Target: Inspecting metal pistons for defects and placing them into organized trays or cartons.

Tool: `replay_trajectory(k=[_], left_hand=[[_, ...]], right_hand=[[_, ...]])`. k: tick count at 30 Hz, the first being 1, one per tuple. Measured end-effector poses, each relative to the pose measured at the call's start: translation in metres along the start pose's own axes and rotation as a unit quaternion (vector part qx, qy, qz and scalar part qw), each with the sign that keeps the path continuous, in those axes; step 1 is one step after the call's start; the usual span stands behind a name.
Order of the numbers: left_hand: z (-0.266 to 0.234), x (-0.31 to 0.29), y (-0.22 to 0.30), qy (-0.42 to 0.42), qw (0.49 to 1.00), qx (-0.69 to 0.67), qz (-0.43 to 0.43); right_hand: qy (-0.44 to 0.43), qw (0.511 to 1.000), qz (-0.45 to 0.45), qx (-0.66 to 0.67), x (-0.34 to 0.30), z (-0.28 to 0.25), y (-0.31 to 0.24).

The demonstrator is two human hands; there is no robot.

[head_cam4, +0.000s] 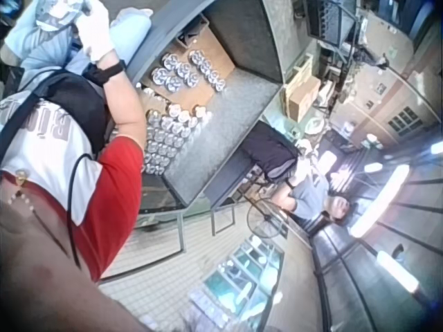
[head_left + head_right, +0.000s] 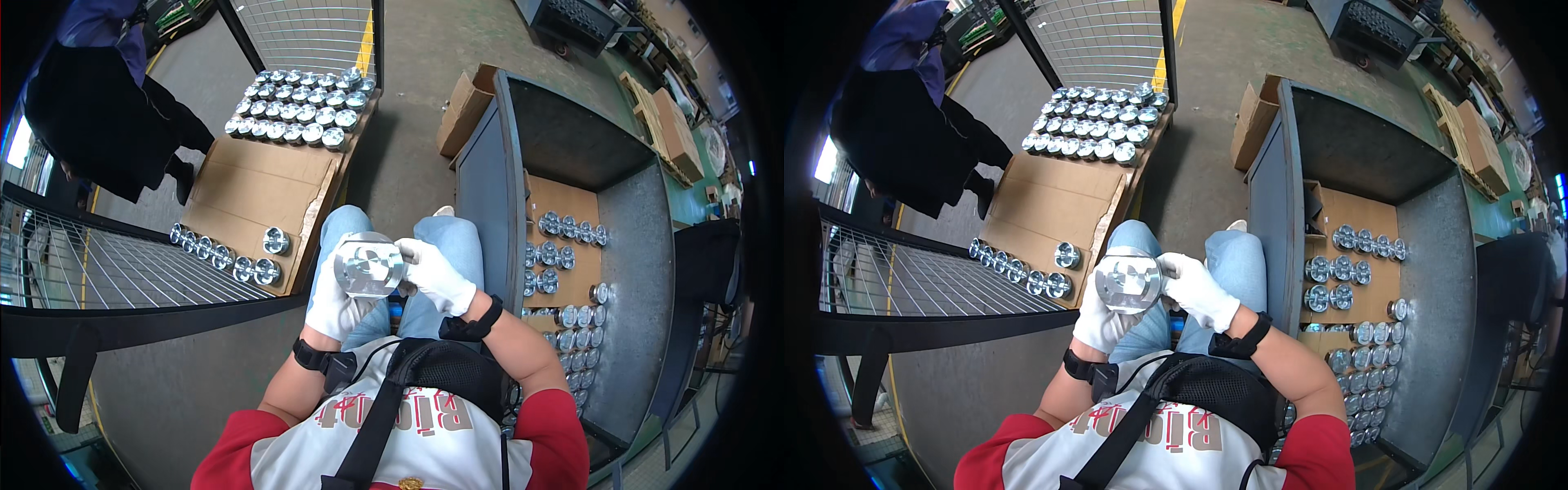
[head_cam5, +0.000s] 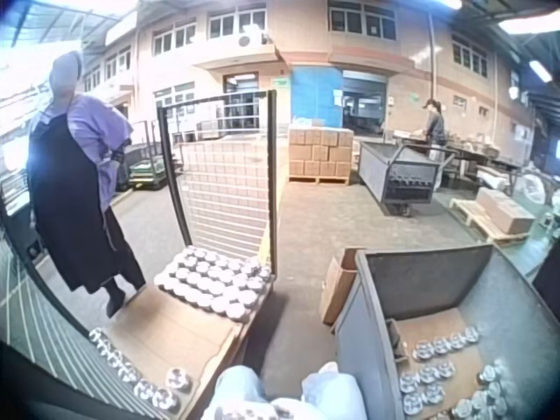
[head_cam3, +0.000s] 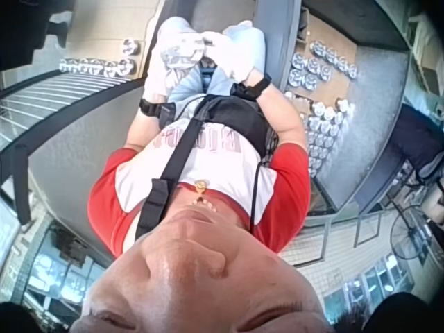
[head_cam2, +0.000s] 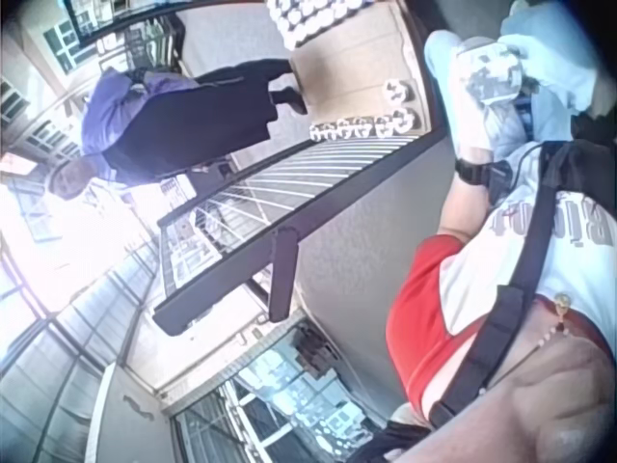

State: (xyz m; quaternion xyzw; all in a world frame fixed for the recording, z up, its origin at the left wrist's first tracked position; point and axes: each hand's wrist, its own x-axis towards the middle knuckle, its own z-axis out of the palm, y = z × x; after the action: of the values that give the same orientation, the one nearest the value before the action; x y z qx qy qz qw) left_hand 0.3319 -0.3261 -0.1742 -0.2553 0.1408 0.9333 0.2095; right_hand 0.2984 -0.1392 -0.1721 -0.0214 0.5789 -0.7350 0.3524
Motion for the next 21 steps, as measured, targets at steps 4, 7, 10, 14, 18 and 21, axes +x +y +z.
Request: replay_trajectory(k=[4,7,10,14,18,21], left_hand=[[-0.009,0.002,0.0,-0.002,0.999,-0.031,-0.018],[-0.015,0.004,0.001,-0.053,0.995,-0.079,-0.042],[-0.01,0.003,-0.001,-0.036,0.998,-0.039,-0.028],[-0.01,0.002,0.0,-0.026,0.997,-0.059,-0.031],[-0.01,-0.001,0.0,-0.02,0.998,-0.061,-0.027],[-0.009,0.0,0.0,-0.023,0.999,-0.027,-0.016]], right_hand=[[0.002,1.0,0.011,0.003,-0.002,0.003,-0.004],[0.004,1.0,0.01,0.005,-0.003,0.004,-0.007],[0.01,1.0,0.023,0.006,-0.003,0.004,-0.008],[0.007,1.0,0.018,-0.001,-0.003,0.003,-0.006],[0.001,1.0,0.003,0.007,-0.003,0.004,-0.005],[0.005,1.0,0.008,-0.004,-0.003,0.004,-0.005]])
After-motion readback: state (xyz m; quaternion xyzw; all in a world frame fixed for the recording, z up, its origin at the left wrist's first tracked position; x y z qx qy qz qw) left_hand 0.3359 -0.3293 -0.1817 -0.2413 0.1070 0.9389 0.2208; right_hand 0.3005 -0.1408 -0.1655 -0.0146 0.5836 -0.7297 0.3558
